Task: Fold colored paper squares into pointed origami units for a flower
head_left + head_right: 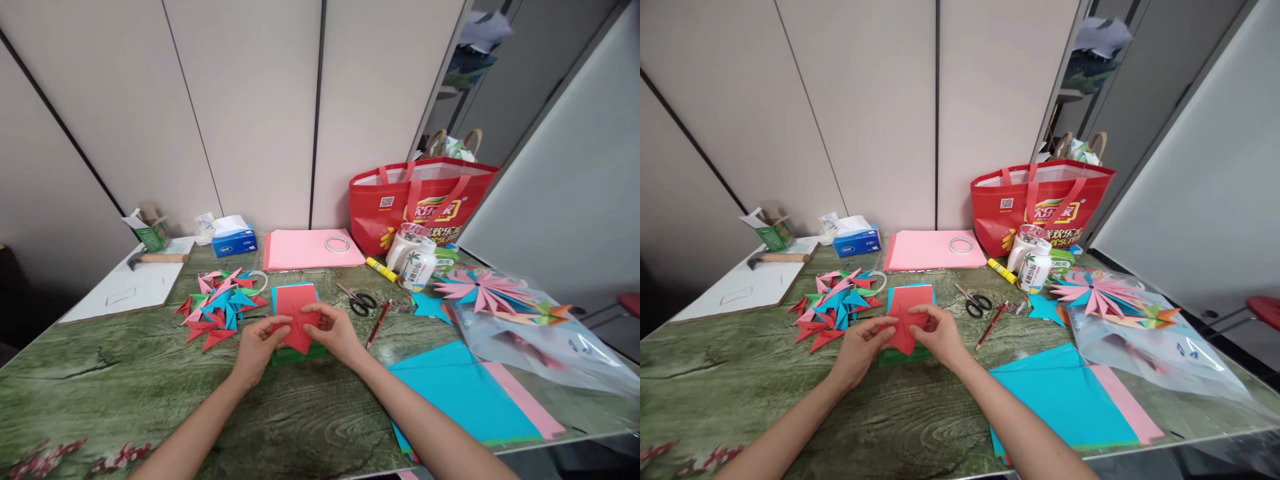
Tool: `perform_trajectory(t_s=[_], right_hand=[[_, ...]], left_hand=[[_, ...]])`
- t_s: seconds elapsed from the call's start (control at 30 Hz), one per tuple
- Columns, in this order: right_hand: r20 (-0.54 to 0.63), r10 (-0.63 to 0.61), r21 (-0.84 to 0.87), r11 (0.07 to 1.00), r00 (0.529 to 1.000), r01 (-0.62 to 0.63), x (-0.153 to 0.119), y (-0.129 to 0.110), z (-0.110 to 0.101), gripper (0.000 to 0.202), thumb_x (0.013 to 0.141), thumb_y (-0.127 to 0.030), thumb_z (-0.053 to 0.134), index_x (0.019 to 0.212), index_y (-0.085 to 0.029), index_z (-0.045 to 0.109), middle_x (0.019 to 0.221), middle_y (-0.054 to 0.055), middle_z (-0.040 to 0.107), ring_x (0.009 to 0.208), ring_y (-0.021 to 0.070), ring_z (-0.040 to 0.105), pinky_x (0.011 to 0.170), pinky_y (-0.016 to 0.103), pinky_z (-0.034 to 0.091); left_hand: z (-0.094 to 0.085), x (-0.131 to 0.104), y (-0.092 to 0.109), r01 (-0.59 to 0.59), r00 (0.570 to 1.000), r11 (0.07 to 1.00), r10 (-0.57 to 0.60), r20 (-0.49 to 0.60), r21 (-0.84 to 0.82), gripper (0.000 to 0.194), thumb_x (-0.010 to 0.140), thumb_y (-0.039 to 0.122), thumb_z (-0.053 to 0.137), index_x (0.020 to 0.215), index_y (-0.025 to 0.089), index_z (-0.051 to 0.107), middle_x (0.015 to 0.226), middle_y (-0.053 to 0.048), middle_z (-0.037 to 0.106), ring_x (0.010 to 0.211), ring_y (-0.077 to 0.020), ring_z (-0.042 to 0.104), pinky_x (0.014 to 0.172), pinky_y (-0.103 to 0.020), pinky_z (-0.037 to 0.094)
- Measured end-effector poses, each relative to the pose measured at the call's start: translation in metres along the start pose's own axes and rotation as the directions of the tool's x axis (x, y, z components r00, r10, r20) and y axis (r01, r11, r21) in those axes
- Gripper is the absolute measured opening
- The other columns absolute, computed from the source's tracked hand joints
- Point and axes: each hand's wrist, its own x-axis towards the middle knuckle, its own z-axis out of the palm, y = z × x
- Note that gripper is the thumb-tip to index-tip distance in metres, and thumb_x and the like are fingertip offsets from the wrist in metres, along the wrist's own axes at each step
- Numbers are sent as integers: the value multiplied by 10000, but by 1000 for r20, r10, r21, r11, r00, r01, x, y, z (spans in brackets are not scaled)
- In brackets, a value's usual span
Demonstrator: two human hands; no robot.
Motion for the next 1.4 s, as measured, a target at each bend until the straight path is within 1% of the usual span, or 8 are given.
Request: perform_trajectory(t_s=[0.23,0.43,0.7,1.0,1.1,1.2,1.3,1.4], right_hand=[[-21,-10,16,1000,1000,11,-1,0,-1,405,561,-173,681,947,-195,562,904,28,571,729,155,560,609,251,485],[-25,26,74,997,999,-24,-1,-3,0,390,559,-164,682,925,-208,554,889,17,557,696,139,552,589,241,485],[-4,13,43,999,1000,-13,0,-5,-3,396,571,-159,661,949,-202,548,869,12,581,708,140,558,610,247,487],[68,-154,-161,973,986,164,-2,-6,-5,277,645,-175,627,918,-215,596,1082,70,499,976,206,511,586,235,494],[86,-328,-346,876,941,337,-3,-8,-7,165,730,-178,562,877,-219,625,1178,89,448,1033,220,476,694,305,492],[212,-496,-483,696,842,531,-2,-9,-10,314,781,-66,424,952,-249,613,1223,61,452,1163,220,360,918,439,363],[348,-519,-519,587,781,622,0,-7,-13,377,768,-31,421,1021,-256,585,1226,41,477,1245,221,234,992,500,247],[376,-528,-489,585,761,647,2,-4,-15,242,752,-137,560,956,-256,616,1136,44,550,1232,225,255,986,481,265]], left_hand=[[1,-3,7,17,994,998,-10,108,-63,339,660,276,657,987,184,648,893,-43,672,746,-145,599,667,-229,477],[3,-5,12,60,986,980,-28,167,-191,351,655,208,652,1005,182,644,1024,-74,650,863,-183,602,732,-255,471],[2,-3,18,138,970,942,-67,233,-305,340,639,122,601,972,149,665,1020,-114,659,894,-231,609,773,-318,459],[-1,-2,8,68,992,992,-56,110,-103,333,654,250,654,981,186,660,1075,-75,631,834,-177,599,630,-220,482],[-2,0,8,31,999,995,-28,40,-98,341,637,257,661,970,185,665,1054,-73,640,808,-174,601,623,-229,490],[-3,2,11,14,1000,991,-16,-15,-136,335,612,242,679,943,186,678,1028,-73,650,783,-164,603,609,-219,491],[-4,2,12,11,1000,987,-15,-21,-159,332,607,227,686,936,187,681,1031,-79,649,786,-163,604,599,-206,485],[-5,2,10,14,1000,988,-12,15,-155,331,626,230,674,954,185,674,1007,-76,662,816,-176,605,642,-227,484]])
